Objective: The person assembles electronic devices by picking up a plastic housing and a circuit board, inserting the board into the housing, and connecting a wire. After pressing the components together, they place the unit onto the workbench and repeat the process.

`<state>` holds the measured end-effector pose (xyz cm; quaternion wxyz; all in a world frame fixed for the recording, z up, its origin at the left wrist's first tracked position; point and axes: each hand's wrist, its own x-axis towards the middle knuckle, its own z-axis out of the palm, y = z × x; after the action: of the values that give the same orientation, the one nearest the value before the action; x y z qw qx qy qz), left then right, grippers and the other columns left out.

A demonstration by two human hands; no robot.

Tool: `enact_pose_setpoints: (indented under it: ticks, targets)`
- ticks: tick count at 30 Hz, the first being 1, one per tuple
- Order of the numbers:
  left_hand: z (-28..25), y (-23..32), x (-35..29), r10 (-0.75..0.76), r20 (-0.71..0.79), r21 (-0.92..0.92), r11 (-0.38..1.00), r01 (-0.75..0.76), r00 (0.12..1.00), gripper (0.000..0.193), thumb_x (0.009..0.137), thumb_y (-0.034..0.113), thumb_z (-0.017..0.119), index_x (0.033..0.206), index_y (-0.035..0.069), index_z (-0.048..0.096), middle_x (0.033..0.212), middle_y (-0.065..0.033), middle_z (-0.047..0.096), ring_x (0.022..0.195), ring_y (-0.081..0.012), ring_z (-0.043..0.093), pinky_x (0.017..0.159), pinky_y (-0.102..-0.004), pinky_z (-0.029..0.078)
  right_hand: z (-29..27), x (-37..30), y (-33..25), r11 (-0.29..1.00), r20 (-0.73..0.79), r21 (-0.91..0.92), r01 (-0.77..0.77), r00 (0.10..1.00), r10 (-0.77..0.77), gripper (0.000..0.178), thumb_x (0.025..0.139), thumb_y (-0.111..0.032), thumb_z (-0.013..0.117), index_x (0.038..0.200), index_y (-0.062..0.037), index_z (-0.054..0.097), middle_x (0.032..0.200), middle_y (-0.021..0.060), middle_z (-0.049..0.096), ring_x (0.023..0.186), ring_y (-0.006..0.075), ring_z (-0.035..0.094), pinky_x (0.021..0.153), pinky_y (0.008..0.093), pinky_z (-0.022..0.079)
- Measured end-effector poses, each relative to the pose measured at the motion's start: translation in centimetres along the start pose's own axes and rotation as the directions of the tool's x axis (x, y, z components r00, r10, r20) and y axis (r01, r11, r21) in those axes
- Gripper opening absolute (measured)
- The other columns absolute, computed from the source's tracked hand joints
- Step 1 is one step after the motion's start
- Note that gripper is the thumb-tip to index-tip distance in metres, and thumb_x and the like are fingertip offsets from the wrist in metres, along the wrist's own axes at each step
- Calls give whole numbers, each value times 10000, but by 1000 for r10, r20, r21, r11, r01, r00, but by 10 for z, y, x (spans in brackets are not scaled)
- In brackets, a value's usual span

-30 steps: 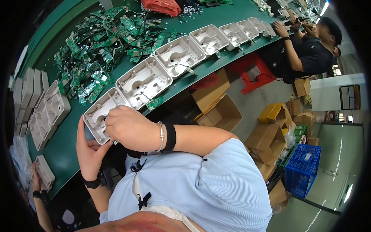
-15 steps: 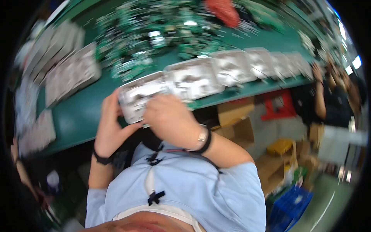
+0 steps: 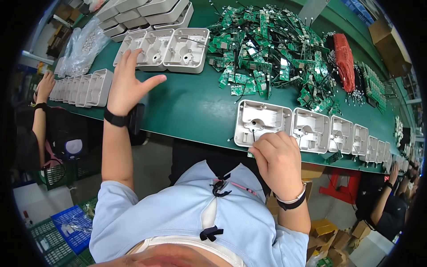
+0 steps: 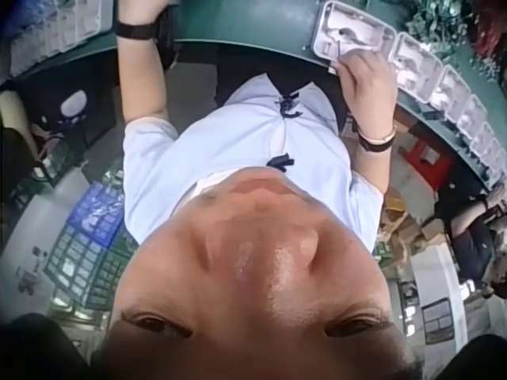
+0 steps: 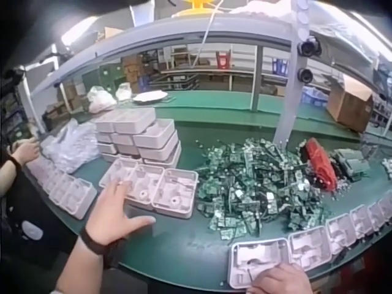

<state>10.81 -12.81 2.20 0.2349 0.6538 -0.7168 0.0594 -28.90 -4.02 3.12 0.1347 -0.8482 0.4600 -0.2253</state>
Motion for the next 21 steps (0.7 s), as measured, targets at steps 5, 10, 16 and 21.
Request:
enact_pose_setpoints:
  ticks: [5,10,16,21]
  targets:
    - [13,-10,27,-95,152,198,978,64,984,1089,766,781,768,1482,-14,564,1464,-365,547,1388,-514,511,1163,-511,431,1,-2,-2,1000,12,-2,24,1000,-24,135,845,-62,789,951,-41,709,958,80,702,886,313,632,787,425,484]
    - [34,-8,56,-217,218,183,967,178,951,1091,779,823,704,1471,-11,587,1435,-355,578,1366,-492,548,1133,-511,462,0,-8,-4,1000,25,-14,-1,1000,1,182,846,-61,787,1006,-35,705,1033,102,700,936,331,645,821,436,502]
    - [25,-12,66,-292,289,198,950,242,912,967,806,689,737,1380,-83,637,1367,-335,627,1312,-450,606,1101,-462,491,-20,-8,-6,1000,11,3,8,1000,-8,245,832,-75,806,1050,-21,707,1149,139,695,1037,364,658,893,437,523]
    - [17,-18,39,-244,231,120,968,221,942,901,806,609,768,1346,-102,650,1377,-310,636,1318,-425,610,1107,-442,480,-61,-14,0,999,-7,33,2,1000,-1,277,838,-67,807,1091,-10,711,1147,140,706,1032,362,671,891,424,531]
